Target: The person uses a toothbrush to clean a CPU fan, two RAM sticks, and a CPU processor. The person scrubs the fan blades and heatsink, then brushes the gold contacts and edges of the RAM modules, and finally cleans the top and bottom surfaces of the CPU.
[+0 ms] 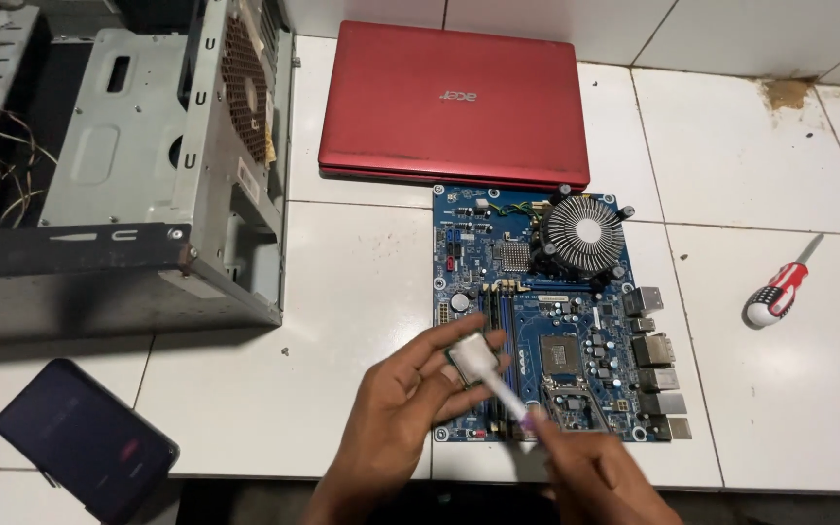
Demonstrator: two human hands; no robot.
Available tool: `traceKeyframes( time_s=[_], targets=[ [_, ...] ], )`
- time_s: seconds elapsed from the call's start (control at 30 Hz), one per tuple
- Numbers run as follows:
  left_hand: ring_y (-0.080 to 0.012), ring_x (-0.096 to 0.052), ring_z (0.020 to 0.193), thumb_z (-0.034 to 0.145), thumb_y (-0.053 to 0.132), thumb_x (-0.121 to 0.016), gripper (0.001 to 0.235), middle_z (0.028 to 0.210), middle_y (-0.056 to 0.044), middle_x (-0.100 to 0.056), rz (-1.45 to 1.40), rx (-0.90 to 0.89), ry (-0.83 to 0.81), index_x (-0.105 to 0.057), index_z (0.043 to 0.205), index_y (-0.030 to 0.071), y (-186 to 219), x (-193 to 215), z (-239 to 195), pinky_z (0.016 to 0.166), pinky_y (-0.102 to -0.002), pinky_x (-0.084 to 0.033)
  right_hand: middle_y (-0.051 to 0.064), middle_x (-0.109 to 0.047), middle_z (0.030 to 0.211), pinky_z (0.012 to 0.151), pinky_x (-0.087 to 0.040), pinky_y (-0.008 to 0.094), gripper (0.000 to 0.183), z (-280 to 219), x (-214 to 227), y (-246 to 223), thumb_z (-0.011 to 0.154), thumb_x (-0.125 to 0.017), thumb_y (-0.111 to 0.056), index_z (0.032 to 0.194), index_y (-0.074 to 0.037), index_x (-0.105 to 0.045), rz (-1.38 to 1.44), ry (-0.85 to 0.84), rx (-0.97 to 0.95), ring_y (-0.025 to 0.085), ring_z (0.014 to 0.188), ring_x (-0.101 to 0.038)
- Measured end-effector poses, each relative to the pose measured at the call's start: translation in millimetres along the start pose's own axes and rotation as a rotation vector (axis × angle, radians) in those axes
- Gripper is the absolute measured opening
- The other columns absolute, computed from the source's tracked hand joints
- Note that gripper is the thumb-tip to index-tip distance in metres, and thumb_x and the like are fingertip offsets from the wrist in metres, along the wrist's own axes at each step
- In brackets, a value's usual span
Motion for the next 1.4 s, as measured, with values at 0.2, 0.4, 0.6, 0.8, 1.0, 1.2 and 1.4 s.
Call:
traceKeyframes(
  time_s=[0.2,0.4,0.6,0.8,1.0,1.2,1.4],
  targets=[
    [-0.0341,-0.066,0.137,0.103,0.011,-0.047,0.045,0.142,-0.023,-0.071,0.025,-0.109,-0.086,-0.058,0.146,0.002,9,-10,-5,0.114,-0.048,-0.057,0.013,-0.044,0.066,0.073,-0.059,0.046,0.068,-14,7,-13,0.102,-0.057,-0.057,0.063,-0.001,-0.051,0.003,0.140,-0.039,0.030,0.059,-0.052],
    [-0.0358,-0.081,0.118,0.100,0.011,-0.050,0.022,0.127,-0.024,-0.080,0.018,-0.135,0.036,-0.063,0.117,0.005,21,13,-3,0.103,-0.044,-0.066,0.002,-0.062,0.070,0.061,-0.056,0.034,0.017,-24,31,-1,0.096,-0.061,-0.033,0.097,-0.018,-0.068,-0.284,0.389,0.383,0.020,0.051,-0.053],
    [-0.0390,-0.076,0.115,0.101,0.003,-0.047,0.011,0.122,-0.021,-0.070,-0.107,-0.230,0.000,-0.056,0.097,0.009,8,-5,-1,0.099,-0.051,-0.066,-0.001,-0.075,0.100,0.077,-0.062,0.027,0.046,-26,47,16,0.095,-0.060,-0.031,0.141,-0.028,-0.067,-0.331,0.558,0.641,0.012,0.081,-0.072],
    [-0.0435,-0.067,0.132,0.093,-0.002,-0.046,0.047,0.150,-0.033,-0.060,-0.348,-0.131,-0.011,-0.052,0.139,0.004,2,-5,-2,0.112,-0.046,-0.055,0.000,-0.071,0.085,0.075,-0.046,0.022,0.034,-41,-2,-31,0.092,-0.065,-0.021,0.126,-0.025,-0.070,-0.442,0.343,0.752,0.011,0.074,-0.069],
    [-0.0352,-0.062,0.139,0.099,0.005,-0.042,0.049,0.151,-0.027,-0.061,-0.251,-0.139,-0.103,-0.053,0.146,0.000,2,-13,-9,0.116,-0.042,-0.052,0.004,-0.060,0.066,0.055,-0.058,0.030,0.022,-40,-5,-36,0.098,-0.062,-0.032,0.090,-0.016,-0.074,-0.275,0.367,0.475,0.019,0.054,-0.054],
    [-0.0364,-0.074,0.130,0.094,0.006,-0.036,0.055,0.143,-0.025,-0.074,-0.234,0.029,0.089,-0.065,0.140,-0.002,-9,-11,-8,0.109,-0.043,-0.061,0.000,-0.065,0.076,0.063,-0.049,0.027,0.044,-82,-8,-58,0.091,-0.070,-0.009,0.133,-0.023,-0.076,-0.461,0.702,0.929,0.011,0.063,-0.059],
    [-0.0329,-0.075,0.132,0.095,0.011,-0.034,0.059,0.146,-0.020,-0.074,-0.126,0.048,0.100,-0.063,0.147,0.007,0,-10,-7,0.106,-0.042,-0.063,-0.002,-0.067,0.080,0.069,-0.055,0.030,0.054,-86,-4,-55,0.090,-0.069,-0.009,0.139,-0.030,-0.074,-0.482,0.606,0.822,0.010,0.072,-0.067]
  ],
)
Point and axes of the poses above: each hand's wrist, its own z-axis towards the middle knuckle, its own x-axis out of the back of the hand, y = z × x, the point moved 8 cm from there along z, towards the middle knuckle
